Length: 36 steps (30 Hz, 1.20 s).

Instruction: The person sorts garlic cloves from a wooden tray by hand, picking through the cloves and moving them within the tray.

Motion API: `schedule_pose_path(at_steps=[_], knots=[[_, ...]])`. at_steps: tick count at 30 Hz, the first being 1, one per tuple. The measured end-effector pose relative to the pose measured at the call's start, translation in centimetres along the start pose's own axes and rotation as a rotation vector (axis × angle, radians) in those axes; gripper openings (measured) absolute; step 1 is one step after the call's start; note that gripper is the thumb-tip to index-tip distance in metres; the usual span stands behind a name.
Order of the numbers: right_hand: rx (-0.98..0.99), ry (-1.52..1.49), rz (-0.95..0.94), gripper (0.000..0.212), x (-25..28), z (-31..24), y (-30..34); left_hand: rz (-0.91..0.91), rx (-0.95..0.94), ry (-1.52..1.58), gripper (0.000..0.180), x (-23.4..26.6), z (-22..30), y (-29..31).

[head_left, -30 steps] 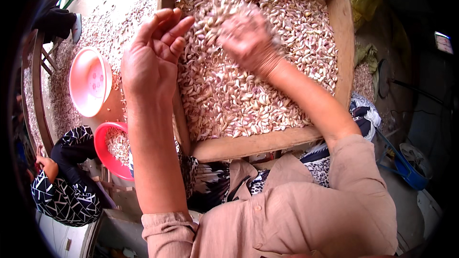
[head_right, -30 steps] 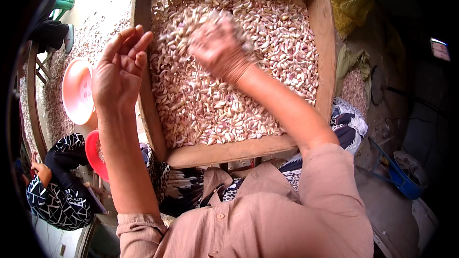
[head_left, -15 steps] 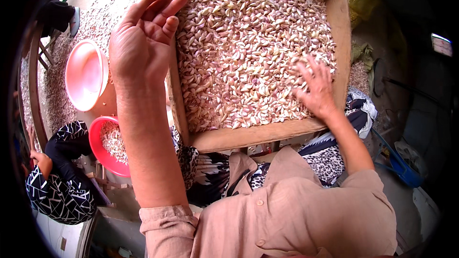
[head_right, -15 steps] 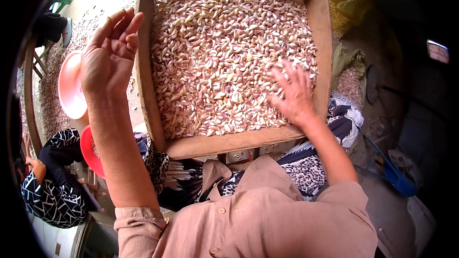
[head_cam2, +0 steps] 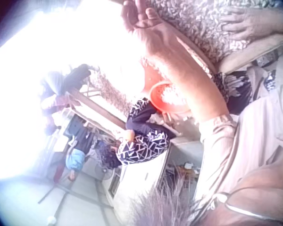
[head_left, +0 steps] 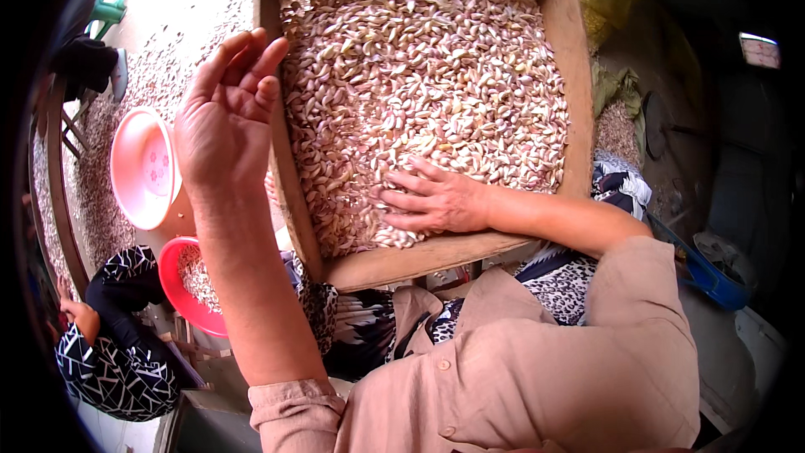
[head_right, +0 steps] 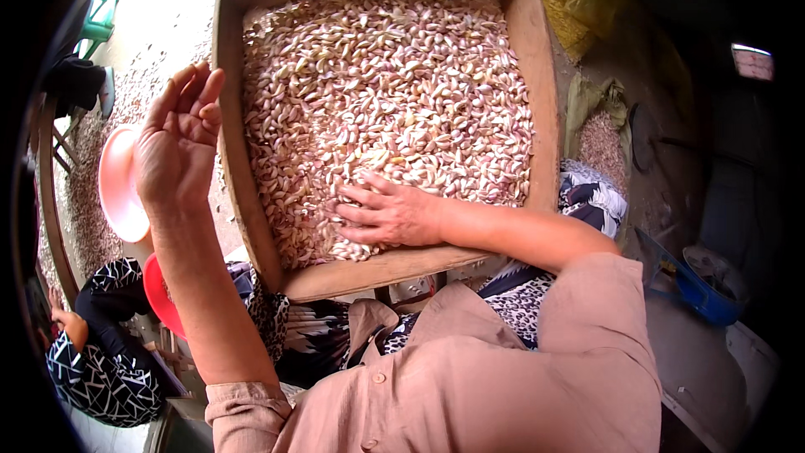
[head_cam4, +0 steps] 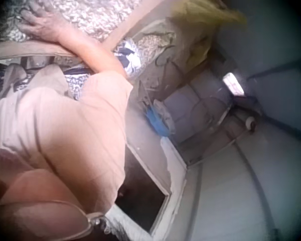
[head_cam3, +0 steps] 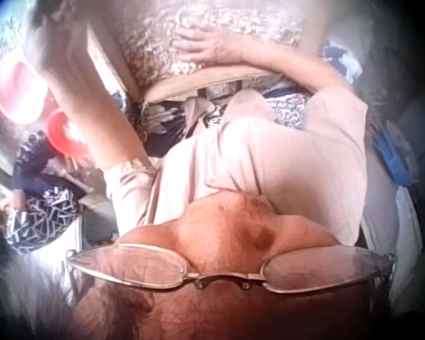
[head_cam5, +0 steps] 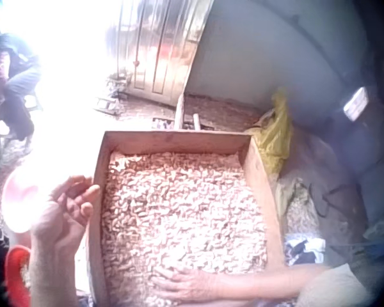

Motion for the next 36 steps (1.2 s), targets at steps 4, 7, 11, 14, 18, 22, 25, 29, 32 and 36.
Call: schedule_pose_path(at_steps=[4,7,11,14,18,22,25,29,32,36], knots=[[-0.123,-0.024,0.229,0.031,0.0,3.2,-1.4,-0.024,0.02,-0.014,0.031,0.4,-0.3,-0.4],[-0.191,0.186,0.175,0.04,1.1,6.6,-2.7,-0.036,0.033,-0.023,0.031,0.2,-0.6,-0.6],[-0.385,0.29,0.229,0.046,3.9,12.7,-3.0,-0.03,0.051,-0.02,0.031,0.2,-1.0,-0.7],[-0.519,0.311,0.224,0.05,5.7,18.1,-2.0,-0.104,0.019,0.011,0.031,0.4,-0.3,-0.6],[-0.706,0.3,0.214,0.051,8.5,22.8,6.4,-0.025,-0.005,-0.058,0.028,-1.1,-0.2,-0.2],[-0.902,0.208,0.142,0.047,8.5,20.5,11.8,0.044,-0.039,-0.082,0.031,-0.9,0.6,0.1],[-0.941,0.132,0.053,0.046,8.3,15.6,12.8,0.048,-0.068,-0.084,0.033,-0.7,1.5,0.4],[-0.929,0.006,0.045,0.047,8.3,9.1,12.6,-0.014,-0.045,-0.09,0.032,-1.0,0.6,-0.3],[-0.845,-0.176,0.018,0.051,7.1,6.1,9.8,0.036,-0.075,-0.122,0.032,0.1,1.6,-0.1],[-0.796,-0.419,0.065,0.039,7.4,6.0,9.0,-0.002,-0.044,-0.093,0.033,-0.6,1.0,-0.1]])
Point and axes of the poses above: each hand's wrist, its own y-axis away from the middle knuckle, its own x-axis out of the back of the hand, z = x × y, the point moved 10 cm from there along -y, towards the middle knuckle, and after that the axes turned 2 degrees about z, right-handed, at the moved point
